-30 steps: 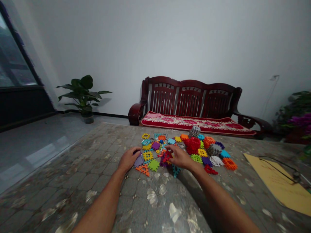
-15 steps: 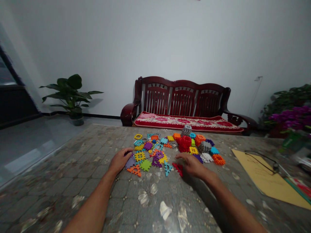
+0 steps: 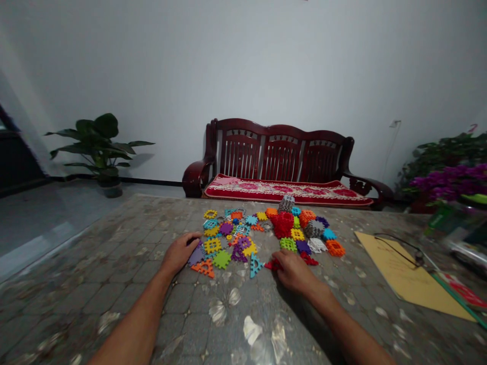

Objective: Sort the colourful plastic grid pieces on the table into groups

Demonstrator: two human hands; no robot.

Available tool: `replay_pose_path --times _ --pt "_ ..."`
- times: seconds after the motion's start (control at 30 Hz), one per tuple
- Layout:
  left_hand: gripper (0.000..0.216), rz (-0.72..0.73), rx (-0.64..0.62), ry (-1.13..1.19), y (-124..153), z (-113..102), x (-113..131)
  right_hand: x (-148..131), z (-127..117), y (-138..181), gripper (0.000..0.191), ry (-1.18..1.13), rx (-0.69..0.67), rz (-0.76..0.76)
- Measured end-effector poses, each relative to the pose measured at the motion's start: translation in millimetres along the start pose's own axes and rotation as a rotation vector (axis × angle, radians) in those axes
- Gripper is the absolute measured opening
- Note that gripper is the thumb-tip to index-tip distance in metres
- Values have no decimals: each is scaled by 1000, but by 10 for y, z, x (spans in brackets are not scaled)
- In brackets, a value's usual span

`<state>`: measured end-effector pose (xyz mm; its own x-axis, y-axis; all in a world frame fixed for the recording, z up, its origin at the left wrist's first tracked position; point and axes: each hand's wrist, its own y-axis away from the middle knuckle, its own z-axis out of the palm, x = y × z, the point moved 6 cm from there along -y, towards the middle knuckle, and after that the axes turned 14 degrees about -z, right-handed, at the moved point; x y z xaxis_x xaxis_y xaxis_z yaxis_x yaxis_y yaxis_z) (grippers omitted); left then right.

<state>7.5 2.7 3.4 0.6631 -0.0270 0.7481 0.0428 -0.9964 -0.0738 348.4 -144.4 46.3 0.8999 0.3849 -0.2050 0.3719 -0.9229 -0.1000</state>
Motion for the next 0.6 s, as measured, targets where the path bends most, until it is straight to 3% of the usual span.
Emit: replay_pose_path --times 0.1,0.2,0.37,0.6 --pt "39 5 2 4 -5 -2 1 246 -122 144 51 -104 177 -36" --pt "39 1 4 -1 -2 -10 13 601 -246 333 53 -162 332 15" --pt "40 -15 2 -18 -6 -12 16 999 -257 498 59 -256 400 87" --pt "38 -23 21 -31 -3 -31 25 1139 -223 555 65 -379 469 97"
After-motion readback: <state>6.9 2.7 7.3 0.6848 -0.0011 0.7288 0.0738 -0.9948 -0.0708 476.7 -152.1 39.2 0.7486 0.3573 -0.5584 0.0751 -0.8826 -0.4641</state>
